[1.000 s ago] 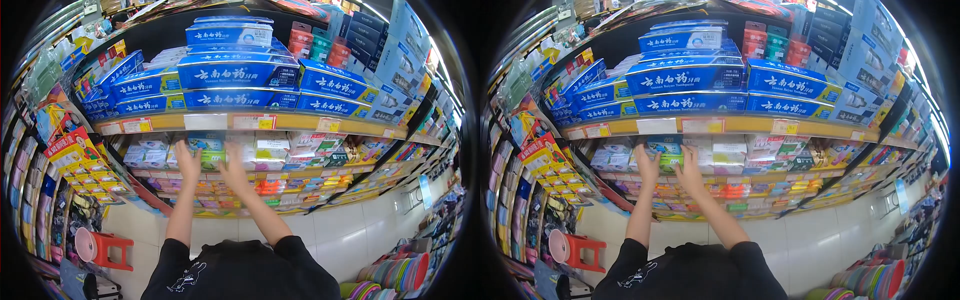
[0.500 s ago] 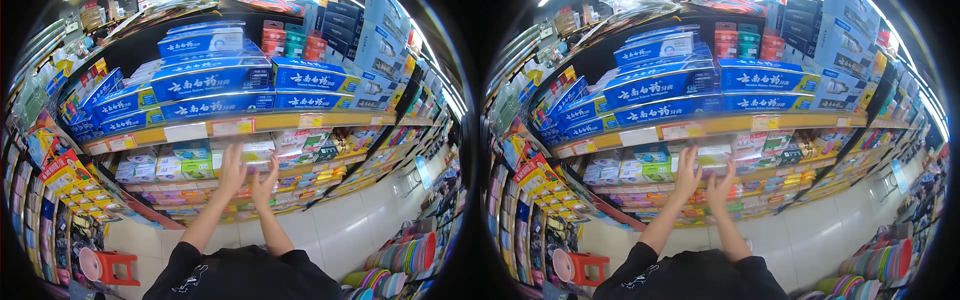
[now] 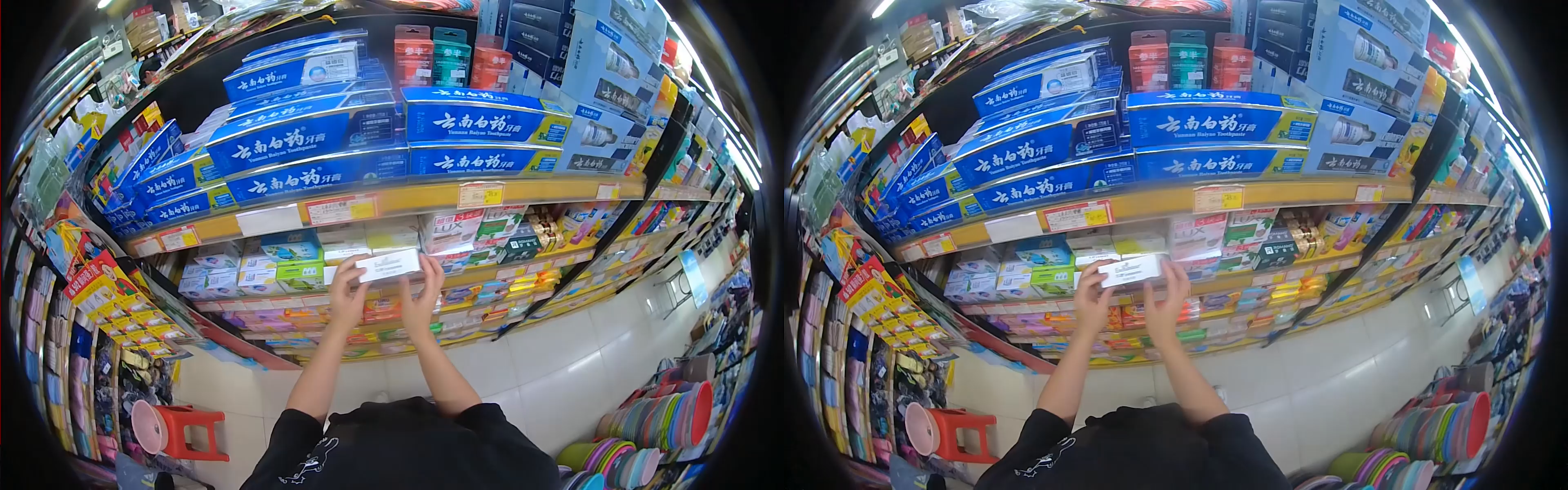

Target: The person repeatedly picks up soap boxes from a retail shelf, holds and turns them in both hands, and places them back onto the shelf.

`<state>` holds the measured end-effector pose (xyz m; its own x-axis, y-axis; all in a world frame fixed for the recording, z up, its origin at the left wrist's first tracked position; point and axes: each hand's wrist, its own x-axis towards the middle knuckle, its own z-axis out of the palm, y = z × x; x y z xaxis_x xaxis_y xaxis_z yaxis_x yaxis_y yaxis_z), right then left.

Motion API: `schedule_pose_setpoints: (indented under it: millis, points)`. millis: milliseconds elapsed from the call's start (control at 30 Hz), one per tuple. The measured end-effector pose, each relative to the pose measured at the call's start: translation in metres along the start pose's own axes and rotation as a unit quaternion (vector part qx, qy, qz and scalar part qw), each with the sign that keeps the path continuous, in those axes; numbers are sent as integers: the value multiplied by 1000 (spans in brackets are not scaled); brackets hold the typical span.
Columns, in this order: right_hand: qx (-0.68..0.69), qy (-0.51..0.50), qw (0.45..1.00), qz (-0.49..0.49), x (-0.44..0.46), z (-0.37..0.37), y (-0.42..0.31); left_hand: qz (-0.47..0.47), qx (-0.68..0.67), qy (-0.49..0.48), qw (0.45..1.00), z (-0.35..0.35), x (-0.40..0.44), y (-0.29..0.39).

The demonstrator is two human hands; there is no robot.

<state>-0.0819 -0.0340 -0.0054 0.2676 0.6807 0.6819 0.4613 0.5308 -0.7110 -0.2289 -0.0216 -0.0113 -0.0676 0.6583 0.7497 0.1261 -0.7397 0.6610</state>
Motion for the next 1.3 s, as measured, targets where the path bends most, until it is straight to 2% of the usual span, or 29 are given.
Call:
schedule_pose_setpoints:
  millis: [33,100,200,300,433,500,533,633,700,767,833,967,1033,1133,1233,1267,1300]
  points:
    - [27,-9,999,-20,5,-2,2,-16,-66,31,997,3,-1,1]
    - [82,-26,995,-56,12,-4,6,30,-30,42,998,4,-3,-1]
    - [337,-67,938,37,12,-4,27,39,-58,76,995,20,-8,9]
    - [383,-68,921,-3,14,-29,39,28,-104,91,990,48,-13,36]
    - [313,-63,947,24,-9,-84,78,-11,-126,84,988,104,-32,43]
    - [325,-39,942,81,-6,-116,86,-46,-123,90,987,140,-54,32]
    - [322,-16,941,102,-1,-133,84,-48,-20,48,997,155,-56,37]
    - [291,52,943,152,1,-171,112,-180,-31,-20,983,211,-67,45]
    - [295,65,937,174,8,-198,133,-168,19,-78,982,244,-67,45]
    - [254,100,950,153,30,-220,144,-161,36,-108,980,277,-53,50]
    - [223,100,959,142,67,-243,142,-127,70,-110,983,309,-29,53]
    - [244,90,946,195,133,-249,181,-88,112,-68,988,368,22,34]
    - [83,111,985,101,160,-236,206,-99,122,-46,986,390,43,12]
    - [-188,77,978,41,183,-225,218,-135,166,-63,975,404,57,-12]
    - [-331,2,943,14,184,-228,214,-186,191,-114,957,402,66,-13]
    - [-305,-19,950,58,183,-228,218,-191,180,-124,957,404,67,-9]
    - [-276,-17,960,41,180,-221,220,-200,178,-122,956,394,68,-9]
